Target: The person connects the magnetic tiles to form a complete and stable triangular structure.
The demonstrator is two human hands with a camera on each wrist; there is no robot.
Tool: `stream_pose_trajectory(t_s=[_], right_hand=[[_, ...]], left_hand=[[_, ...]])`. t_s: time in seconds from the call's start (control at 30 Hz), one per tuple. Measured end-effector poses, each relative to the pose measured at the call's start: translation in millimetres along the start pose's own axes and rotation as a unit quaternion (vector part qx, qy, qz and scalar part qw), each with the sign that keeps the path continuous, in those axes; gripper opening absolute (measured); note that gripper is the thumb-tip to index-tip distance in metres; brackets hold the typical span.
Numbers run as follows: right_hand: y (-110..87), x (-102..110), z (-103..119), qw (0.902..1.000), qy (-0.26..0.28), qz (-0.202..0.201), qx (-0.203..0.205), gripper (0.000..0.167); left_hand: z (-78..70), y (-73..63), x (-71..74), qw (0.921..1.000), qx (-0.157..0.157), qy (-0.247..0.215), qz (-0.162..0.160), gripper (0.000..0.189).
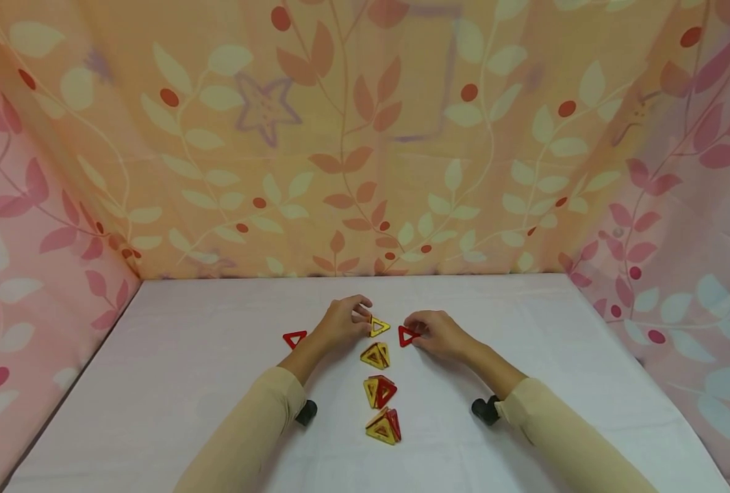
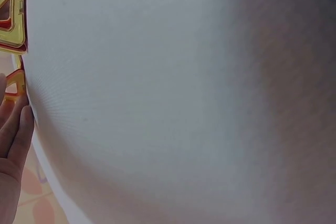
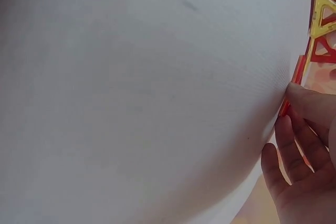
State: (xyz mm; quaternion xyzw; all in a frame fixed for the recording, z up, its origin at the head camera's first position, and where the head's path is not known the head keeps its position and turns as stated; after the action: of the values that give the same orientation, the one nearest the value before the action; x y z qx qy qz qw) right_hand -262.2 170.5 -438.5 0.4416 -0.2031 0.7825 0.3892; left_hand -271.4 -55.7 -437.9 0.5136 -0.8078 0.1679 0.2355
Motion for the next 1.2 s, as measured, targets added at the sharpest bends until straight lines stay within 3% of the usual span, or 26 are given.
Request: stream_pose_trajectory(t_s=[0.27,0.7,1.2], right_hand=[[9.3,-1.2,5.0,1.0,-0.006,0.001,0.003,0.026],[19.3,-1.9,7.5,0.9993,0.005,0.007,-0.037,0.027],[25.6,0.1,4.9,0.9993,0.005,0.006,-0.036,0.027]], left_hand=[[1.1,0.6,0.1,1.0,-0.001,0.002,-0.005,0.037],[1.4,-1.8,0.6,1.0,0.004,-0.007,0.003,0.038],[1.8,-0.6,0.2,1.0,0.004,-0.002,0.004,0.038]])
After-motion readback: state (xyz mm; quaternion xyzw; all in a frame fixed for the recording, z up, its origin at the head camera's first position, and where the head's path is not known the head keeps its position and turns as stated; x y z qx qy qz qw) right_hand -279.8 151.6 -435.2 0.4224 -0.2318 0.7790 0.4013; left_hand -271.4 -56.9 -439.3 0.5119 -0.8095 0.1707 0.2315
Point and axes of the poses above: each hand's wrist, its own y-axis towards the middle knuckle, its own x-axis out of the back of the hand, z = x × y, the point moved 3 cm from there along y, towards the middle knuckle, and after that the axes turned 5 degrees about z, right-handed, at the moved point
